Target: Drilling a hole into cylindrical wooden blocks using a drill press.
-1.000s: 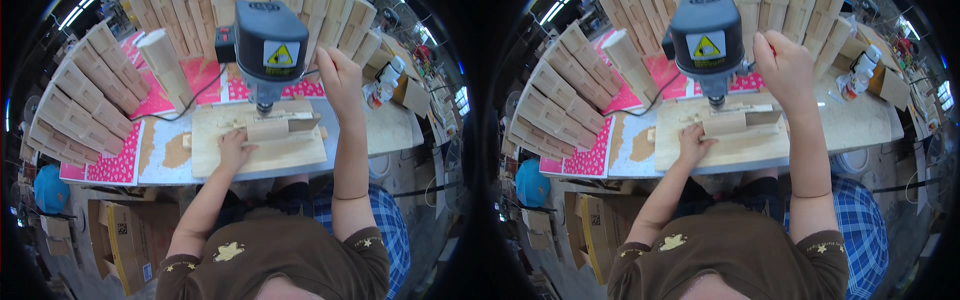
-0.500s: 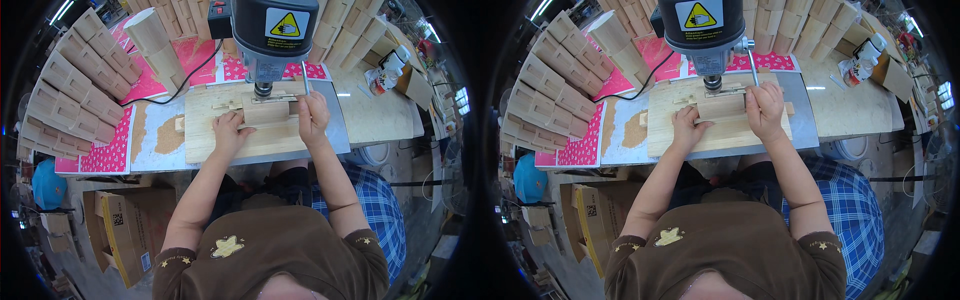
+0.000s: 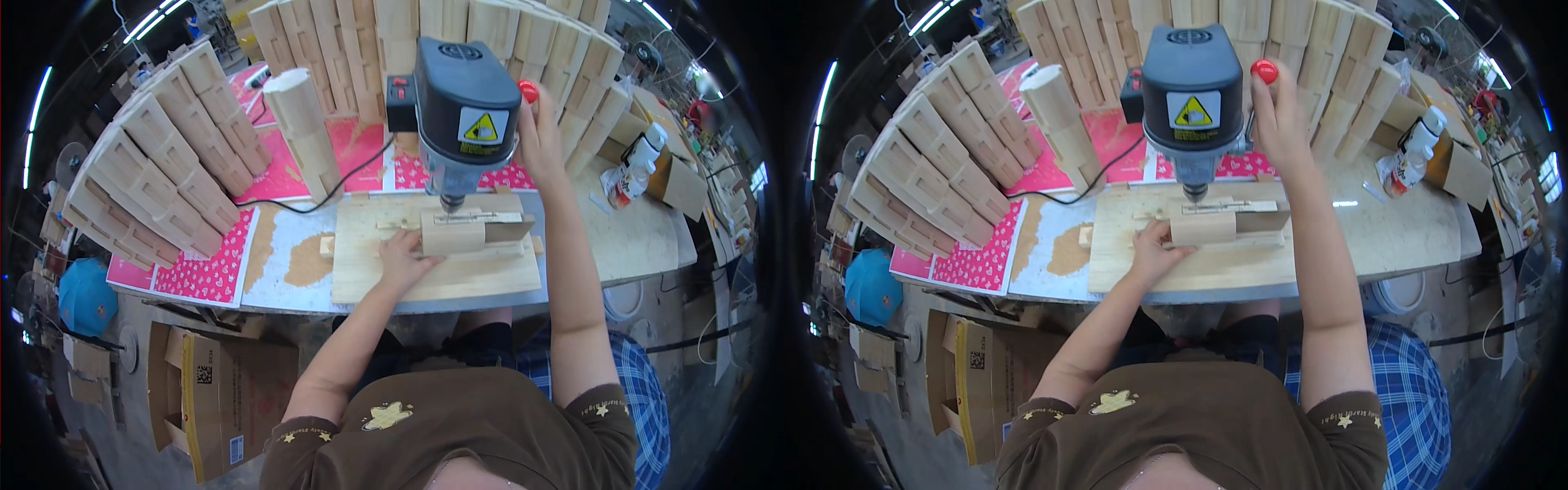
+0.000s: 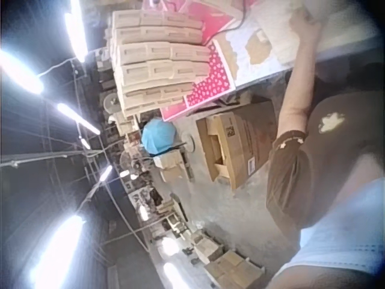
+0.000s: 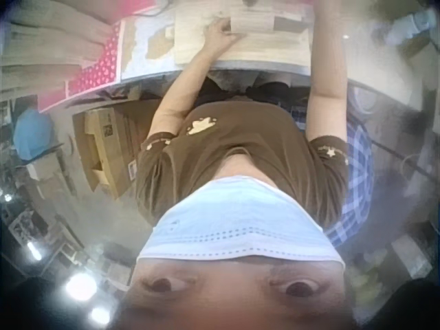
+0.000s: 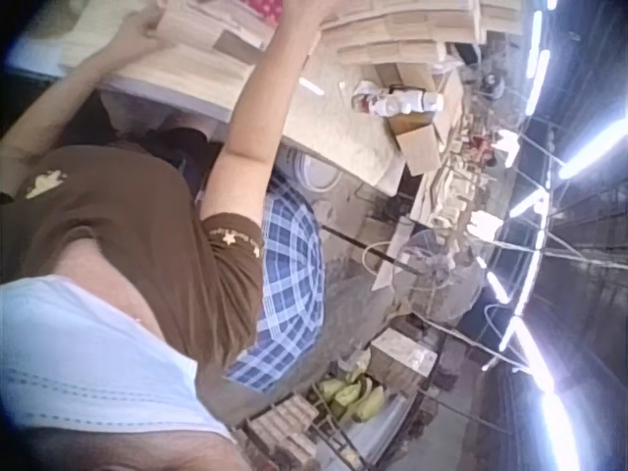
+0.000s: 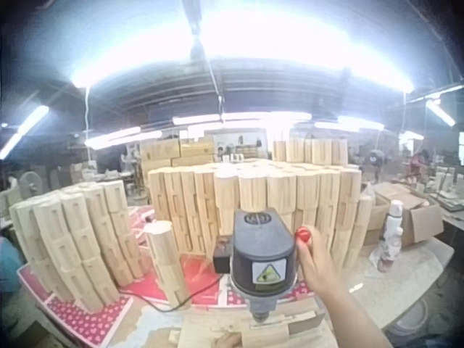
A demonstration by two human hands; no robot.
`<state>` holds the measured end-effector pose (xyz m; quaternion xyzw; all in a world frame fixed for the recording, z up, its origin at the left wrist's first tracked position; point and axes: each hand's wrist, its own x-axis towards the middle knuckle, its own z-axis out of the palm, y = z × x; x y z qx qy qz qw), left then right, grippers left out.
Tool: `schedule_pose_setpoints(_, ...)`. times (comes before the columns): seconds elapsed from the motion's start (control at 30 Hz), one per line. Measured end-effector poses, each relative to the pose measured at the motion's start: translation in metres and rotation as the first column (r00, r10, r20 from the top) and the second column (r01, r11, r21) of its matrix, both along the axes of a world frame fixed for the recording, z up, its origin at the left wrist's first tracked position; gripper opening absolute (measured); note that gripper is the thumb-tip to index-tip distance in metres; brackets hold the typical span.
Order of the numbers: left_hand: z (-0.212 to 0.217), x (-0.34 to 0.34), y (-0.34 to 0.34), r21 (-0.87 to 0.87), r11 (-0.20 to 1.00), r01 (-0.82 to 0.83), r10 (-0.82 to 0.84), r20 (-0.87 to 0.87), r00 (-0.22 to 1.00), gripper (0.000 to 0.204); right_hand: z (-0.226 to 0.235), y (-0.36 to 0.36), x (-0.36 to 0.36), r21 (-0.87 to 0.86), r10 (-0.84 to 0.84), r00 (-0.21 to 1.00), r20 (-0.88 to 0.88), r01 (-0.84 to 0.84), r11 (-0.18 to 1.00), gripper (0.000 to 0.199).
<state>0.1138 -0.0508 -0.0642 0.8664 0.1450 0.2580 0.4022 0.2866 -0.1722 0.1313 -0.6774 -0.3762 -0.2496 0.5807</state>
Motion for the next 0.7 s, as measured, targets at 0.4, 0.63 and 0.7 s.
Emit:
schedule_pose_setpoints(0.4, 0.011, -0.03, 0.021, -0.042, 0.993, 0.109, -0.099, 0.193, 0.976, 0.035, -0.133, -0.088, -0.029, -0.724, -0.018, 0.997, 0.072, 0.065, 0.687, 0.03)
schedule_pose_setpoints(0.63, 0.017, -0.09, 0.038, 0.003, 1.0, 0.015, -0.015, 0.15, 0.989, 0.032, -0.131, -0.082, -0.036, -0.729, 0.066, 0.997, 0.049, -0.01, 0.685, 0.031)
schedule_pose_setpoints(0.7, 0.018, -0.108, 0.051, -0.052, 0.998, -0.02, 0.028, 0.155, 0.988, 0.028, -0.132, -0.087, -0.032, -0.725, 0.096, 0.994, 0.057, -0.025, 0.688, 0.03)
